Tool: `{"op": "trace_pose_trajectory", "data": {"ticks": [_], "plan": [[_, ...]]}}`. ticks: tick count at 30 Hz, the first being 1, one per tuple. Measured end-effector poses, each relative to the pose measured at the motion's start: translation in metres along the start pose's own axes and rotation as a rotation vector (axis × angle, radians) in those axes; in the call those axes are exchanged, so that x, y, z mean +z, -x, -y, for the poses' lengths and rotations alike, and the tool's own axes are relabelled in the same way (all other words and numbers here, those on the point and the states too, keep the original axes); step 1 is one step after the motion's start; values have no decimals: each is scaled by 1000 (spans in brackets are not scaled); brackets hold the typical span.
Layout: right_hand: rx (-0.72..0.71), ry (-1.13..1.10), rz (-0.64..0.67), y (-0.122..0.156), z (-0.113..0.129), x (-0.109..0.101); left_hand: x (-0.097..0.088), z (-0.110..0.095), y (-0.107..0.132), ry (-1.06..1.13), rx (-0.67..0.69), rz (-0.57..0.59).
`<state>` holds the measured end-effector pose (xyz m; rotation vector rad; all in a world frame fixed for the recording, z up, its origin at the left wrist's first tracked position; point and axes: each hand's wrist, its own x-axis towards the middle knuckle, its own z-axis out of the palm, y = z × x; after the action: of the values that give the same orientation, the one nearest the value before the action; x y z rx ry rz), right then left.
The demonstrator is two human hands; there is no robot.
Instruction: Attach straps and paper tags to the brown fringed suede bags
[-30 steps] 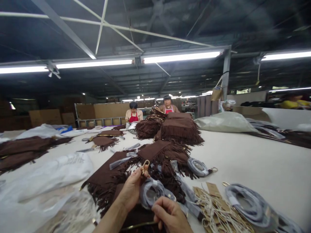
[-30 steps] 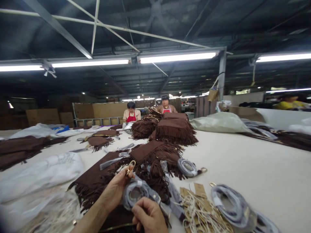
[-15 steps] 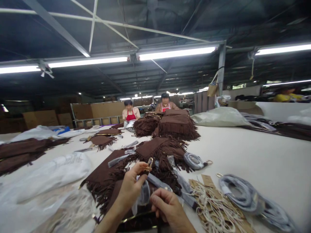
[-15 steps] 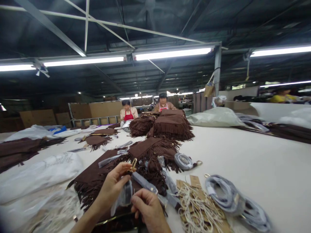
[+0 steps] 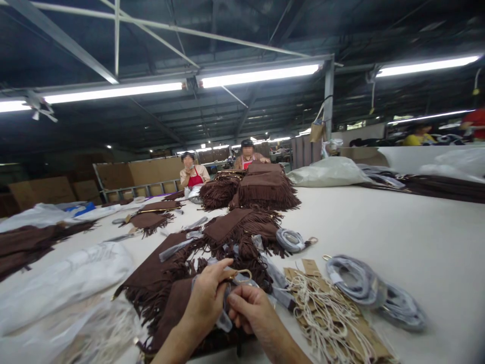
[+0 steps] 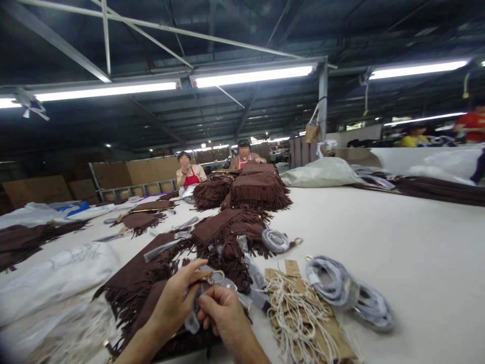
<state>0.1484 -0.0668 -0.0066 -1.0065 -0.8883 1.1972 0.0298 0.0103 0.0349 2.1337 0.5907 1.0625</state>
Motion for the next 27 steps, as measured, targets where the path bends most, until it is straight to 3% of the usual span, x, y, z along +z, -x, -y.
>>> {"op": "trace_pose_trajectory", "data": {"ticks": [8,16,21,27], "plan": [[27,-7,-2,0,1,-2,0,0,2,-110,55,9],[-17,-25,-18,-3,-5,-3,2,-2,5,55,-2,54],[-50,-65,-59,-8,-8,-3,0,-11,5,208,-141,116],[-70,51,-31,-17,-21,-9,4,2,1,129,-149,53]]}}
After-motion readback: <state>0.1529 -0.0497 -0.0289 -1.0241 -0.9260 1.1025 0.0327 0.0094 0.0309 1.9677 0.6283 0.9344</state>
